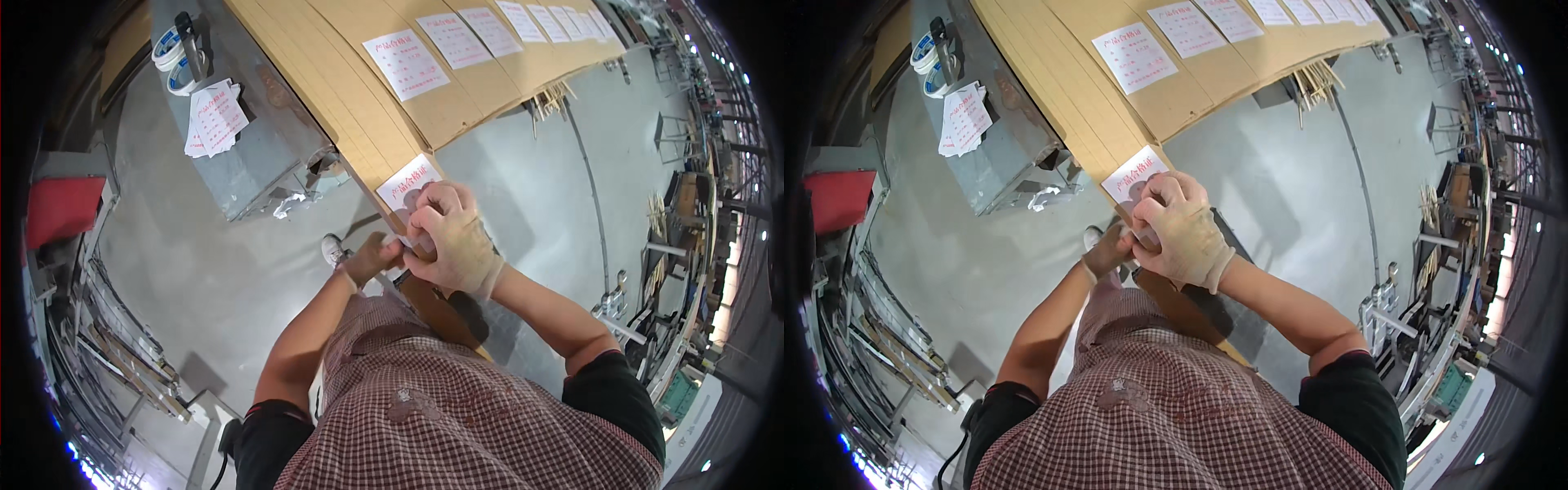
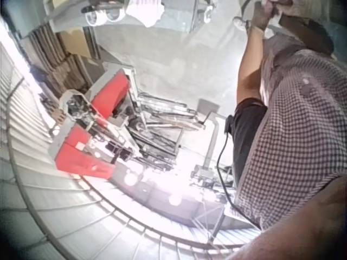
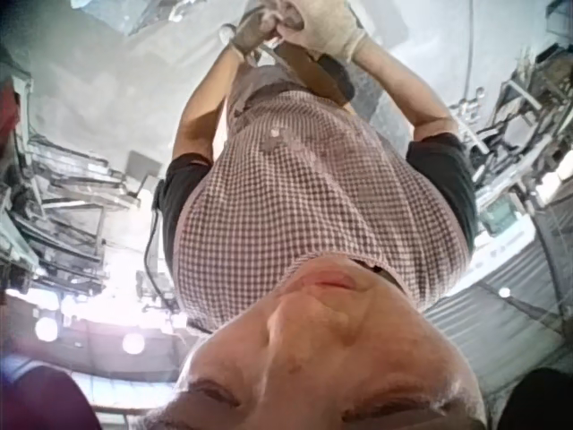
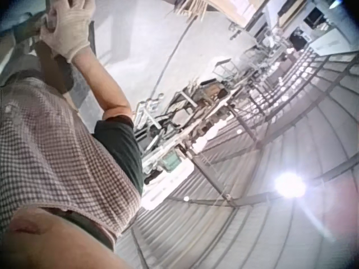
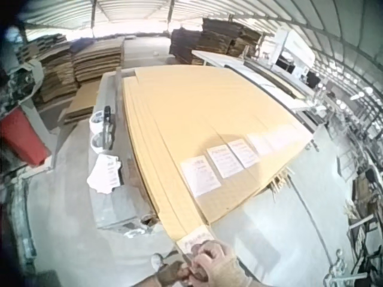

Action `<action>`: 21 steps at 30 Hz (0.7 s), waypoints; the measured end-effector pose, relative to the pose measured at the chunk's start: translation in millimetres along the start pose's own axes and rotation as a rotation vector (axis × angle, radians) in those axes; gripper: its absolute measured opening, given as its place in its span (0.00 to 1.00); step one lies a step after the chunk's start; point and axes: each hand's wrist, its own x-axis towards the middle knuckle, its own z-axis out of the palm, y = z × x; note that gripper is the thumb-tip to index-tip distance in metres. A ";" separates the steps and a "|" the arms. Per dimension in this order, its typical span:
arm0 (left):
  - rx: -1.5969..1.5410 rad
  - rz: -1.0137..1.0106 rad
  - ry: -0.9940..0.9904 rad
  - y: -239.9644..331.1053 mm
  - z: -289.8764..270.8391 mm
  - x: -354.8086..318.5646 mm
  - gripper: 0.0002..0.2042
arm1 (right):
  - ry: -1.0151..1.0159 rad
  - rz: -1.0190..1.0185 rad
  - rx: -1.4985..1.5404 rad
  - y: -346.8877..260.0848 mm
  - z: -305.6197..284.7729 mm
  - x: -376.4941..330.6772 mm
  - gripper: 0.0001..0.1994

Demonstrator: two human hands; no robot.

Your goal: The recorder packages long building components by grouping them on cardboard, applying product labels, and securing the bundles with tape.

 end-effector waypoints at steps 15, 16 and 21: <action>0.954 0.632 0.608 165.0 117.5 13.8 0.30 | -0.593 0.196 -0.363 0.2 -110.2 34.1 0.20; 1.048 0.680 0.672 159.6 119.0 13.1 0.34 | -0.594 0.207 -0.358 9.1 -107.2 29.3 0.20; 1.165 0.844 0.709 155.0 124.8 22.1 0.34 | -0.463 0.357 -0.434 110.2 -23.6 17.1 0.11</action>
